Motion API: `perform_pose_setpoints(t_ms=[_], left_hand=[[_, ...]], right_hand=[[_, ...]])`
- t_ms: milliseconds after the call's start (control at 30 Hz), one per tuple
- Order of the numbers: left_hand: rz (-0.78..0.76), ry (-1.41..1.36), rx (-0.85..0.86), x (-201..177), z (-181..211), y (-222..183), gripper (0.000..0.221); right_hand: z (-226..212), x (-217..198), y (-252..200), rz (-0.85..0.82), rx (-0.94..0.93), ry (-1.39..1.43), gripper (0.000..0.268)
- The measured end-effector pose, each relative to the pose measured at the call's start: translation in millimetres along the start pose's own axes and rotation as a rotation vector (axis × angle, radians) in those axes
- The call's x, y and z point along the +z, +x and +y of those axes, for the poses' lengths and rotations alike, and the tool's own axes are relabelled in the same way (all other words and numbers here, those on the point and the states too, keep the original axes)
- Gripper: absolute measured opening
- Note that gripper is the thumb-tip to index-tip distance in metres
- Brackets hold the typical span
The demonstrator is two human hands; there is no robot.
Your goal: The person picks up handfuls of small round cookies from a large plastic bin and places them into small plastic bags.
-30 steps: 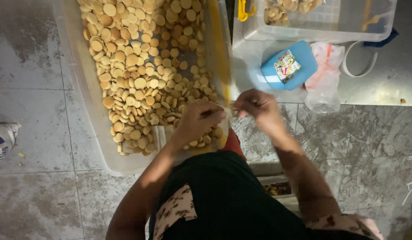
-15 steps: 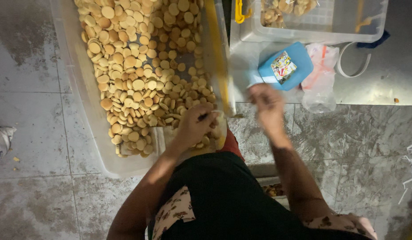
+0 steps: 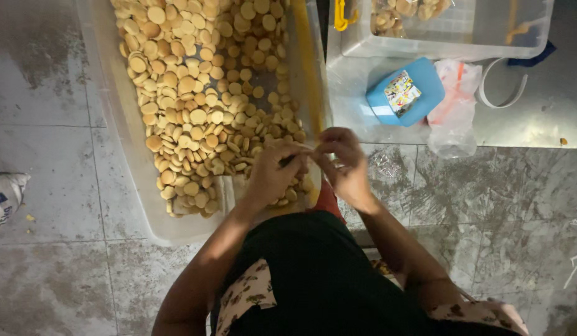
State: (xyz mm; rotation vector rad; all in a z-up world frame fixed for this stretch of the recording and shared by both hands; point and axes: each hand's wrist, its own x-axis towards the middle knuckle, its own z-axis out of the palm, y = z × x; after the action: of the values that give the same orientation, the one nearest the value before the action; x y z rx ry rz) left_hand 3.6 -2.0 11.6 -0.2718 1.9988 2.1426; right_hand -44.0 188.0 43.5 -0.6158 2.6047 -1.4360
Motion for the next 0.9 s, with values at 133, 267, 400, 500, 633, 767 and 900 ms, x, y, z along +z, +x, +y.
perform_pose_setpoints(t_ms=[133, 267, 400, 500, 633, 767, 900], left_hand=[[-0.053, 0.111, 0.059, -10, 10, -4, 0.027], [-0.073, 0.035, 0.06, -4, 16, -6, 0.035], [0.021, 0.292, 0.342, -20, 17, -7, 0.022], [0.048, 0.242, 0.212, -21, 21, -6, 0.018], [0.015, 0.056, -0.024, -10, 24, -11, 0.023], [0.175, 0.326, 0.287, -31, -4, -24, 0.031], [0.481, 0.589, 0.175, -85, -76, -61, 0.032]], right_hand=[[-23, -26, 14, -0.064, -0.223, -0.245, 0.013], [-23, -4, 18, -0.108, -0.425, -0.418, 0.014], [-14, -2, 18, -0.153, -0.39, -0.516, 0.023], [-13, -16, 11, -0.257, -0.373, -0.449, 0.039], [4, -8, 11, -0.413, -0.389, -0.404, 0.045], [69, -12, 41, -0.578, 0.106, 0.374, 0.034], [139, -128, 67, -0.404, -0.137, -0.372, 0.029]])
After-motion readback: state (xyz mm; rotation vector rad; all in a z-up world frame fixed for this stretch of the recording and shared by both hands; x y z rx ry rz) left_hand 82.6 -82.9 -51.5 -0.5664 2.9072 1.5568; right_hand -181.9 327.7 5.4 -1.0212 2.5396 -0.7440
